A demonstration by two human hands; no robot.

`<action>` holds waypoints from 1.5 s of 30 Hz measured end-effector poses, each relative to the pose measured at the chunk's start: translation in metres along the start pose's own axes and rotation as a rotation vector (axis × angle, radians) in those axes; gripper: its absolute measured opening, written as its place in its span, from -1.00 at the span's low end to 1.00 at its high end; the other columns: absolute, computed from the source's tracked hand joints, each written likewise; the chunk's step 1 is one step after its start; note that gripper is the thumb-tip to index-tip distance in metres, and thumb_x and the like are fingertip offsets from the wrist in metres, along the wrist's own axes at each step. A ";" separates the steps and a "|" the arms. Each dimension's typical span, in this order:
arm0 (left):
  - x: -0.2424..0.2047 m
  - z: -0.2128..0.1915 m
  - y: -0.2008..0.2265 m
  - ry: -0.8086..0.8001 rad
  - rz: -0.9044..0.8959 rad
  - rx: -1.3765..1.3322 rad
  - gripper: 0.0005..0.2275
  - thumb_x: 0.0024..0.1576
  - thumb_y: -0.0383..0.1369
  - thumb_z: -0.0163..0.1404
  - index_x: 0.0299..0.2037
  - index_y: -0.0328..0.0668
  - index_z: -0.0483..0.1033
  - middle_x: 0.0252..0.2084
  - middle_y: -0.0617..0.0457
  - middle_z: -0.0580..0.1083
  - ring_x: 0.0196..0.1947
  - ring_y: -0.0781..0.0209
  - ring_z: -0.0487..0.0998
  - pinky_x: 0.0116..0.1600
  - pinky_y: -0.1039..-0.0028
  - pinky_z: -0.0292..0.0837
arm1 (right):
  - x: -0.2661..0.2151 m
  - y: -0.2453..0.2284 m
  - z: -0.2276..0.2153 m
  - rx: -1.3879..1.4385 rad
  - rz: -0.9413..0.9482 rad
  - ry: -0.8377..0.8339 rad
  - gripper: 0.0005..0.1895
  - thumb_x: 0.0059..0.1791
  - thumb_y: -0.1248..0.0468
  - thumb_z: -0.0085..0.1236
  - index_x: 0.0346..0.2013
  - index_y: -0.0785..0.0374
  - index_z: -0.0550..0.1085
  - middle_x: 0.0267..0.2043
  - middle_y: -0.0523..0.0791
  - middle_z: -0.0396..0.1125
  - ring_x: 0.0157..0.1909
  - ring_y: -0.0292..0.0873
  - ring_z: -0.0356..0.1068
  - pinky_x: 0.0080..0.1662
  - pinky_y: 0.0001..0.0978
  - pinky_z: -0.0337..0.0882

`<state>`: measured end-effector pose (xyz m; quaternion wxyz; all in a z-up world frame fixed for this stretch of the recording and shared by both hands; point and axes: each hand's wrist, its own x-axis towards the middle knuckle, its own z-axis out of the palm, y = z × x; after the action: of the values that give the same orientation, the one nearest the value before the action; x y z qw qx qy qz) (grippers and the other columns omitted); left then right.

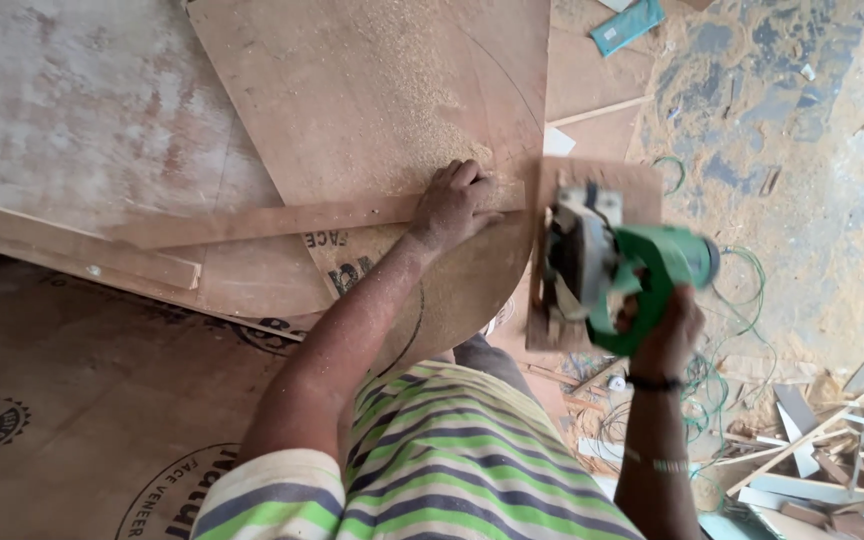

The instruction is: Measure, mark, and cut curved shapes from a plywood sheet using a circular saw and hand tools.

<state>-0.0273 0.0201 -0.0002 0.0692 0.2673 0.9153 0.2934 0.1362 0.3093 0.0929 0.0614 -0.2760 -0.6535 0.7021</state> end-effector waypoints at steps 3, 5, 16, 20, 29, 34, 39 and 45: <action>0.000 0.002 0.001 0.027 -0.021 -0.014 -0.49 -0.04 -0.06 0.33 0.04 -0.13 0.54 -0.08 0.03 0.37 -0.02 0.13 0.41 0.17 0.21 0.38 | -0.031 -0.009 -0.017 0.021 0.063 0.048 -0.36 0.21 -0.19 -0.21 0.01 0.36 0.49 -0.50 -0.14 0.31 -0.55 -0.26 0.26 -0.48 -0.42 0.31; 0.001 0.000 -0.001 0.040 -0.013 -0.010 -0.49 -0.04 -0.04 0.34 0.02 -0.13 0.54 -0.08 0.04 0.37 -0.02 0.13 0.41 0.16 0.21 0.39 | -0.042 -0.011 -0.020 0.039 0.076 0.082 -0.32 0.23 -0.22 -0.24 0.01 0.37 0.49 -0.50 -0.13 0.30 -0.55 -0.25 0.25 -0.47 -0.42 0.31; 0.001 -0.001 0.004 0.083 0.016 0.035 -0.47 -0.01 -0.07 0.32 0.10 -0.13 0.50 -0.06 0.06 0.36 -0.01 0.14 0.40 0.16 0.21 0.38 | -0.043 0.000 -0.011 0.103 0.042 0.094 -0.32 0.17 -0.21 -0.12 -0.03 0.44 0.47 -0.50 -0.09 0.29 -0.54 -0.22 0.26 -0.48 -0.40 0.29; 0.003 0.004 0.000 0.079 0.022 0.054 -0.47 0.01 -0.04 0.31 0.11 -0.14 0.50 -0.07 0.06 0.35 -0.02 0.15 0.40 0.15 0.20 0.37 | -0.027 0.005 0.002 0.035 -0.017 0.018 -0.32 0.16 -0.19 -0.09 -0.04 0.49 0.46 -0.49 -0.08 0.33 -0.53 -0.22 0.29 -0.49 -0.38 0.34; 0.009 -0.002 -0.001 0.071 -0.042 0.079 -0.47 -0.04 0.02 0.31 0.02 -0.14 0.54 -0.10 0.04 0.36 -0.06 0.15 0.41 0.09 0.19 0.39 | 0.000 0.003 0.007 -0.034 -0.034 -0.197 -0.29 0.16 -0.22 -0.08 0.01 0.49 0.44 -0.49 -0.09 0.32 -0.52 -0.24 0.30 -0.44 -0.42 0.33; 0.013 0.000 -0.003 0.075 -0.057 0.061 -0.48 -0.07 0.01 0.33 0.00 -0.09 0.56 -0.09 0.07 0.38 -0.02 0.16 0.44 0.12 0.20 0.41 | 0.004 0.000 0.008 -0.098 0.002 -0.164 -0.28 0.16 -0.24 -0.13 -0.05 0.47 0.43 -0.50 -0.08 0.31 -0.52 -0.23 0.30 -0.44 -0.42 0.33; 0.016 0.013 -0.014 0.100 -0.081 0.055 -0.47 -0.08 0.02 0.34 0.00 -0.09 0.57 -0.11 0.08 0.38 -0.04 0.18 0.44 0.12 0.23 0.44 | 0.016 -0.008 0.006 -0.101 0.015 -0.249 -0.30 0.13 -0.24 -0.10 -0.05 0.45 0.43 -0.48 -0.08 0.32 -0.51 -0.22 0.33 -0.44 -0.38 0.36; 0.012 0.014 -0.010 0.125 -0.057 0.071 -0.47 -0.06 0.05 0.33 0.00 -0.08 0.56 -0.12 0.08 0.36 -0.07 0.18 0.43 0.10 0.23 0.44 | 0.026 -0.012 -0.025 0.067 0.146 -0.176 -0.35 0.15 -0.17 -0.19 0.03 0.39 0.48 -0.52 -0.11 0.29 -0.54 -0.22 0.26 -0.46 -0.37 0.32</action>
<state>-0.0385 0.0266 -0.0173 0.0106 0.2245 0.9349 0.2746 0.1228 0.3443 0.0968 -0.0385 -0.2580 -0.6105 0.7478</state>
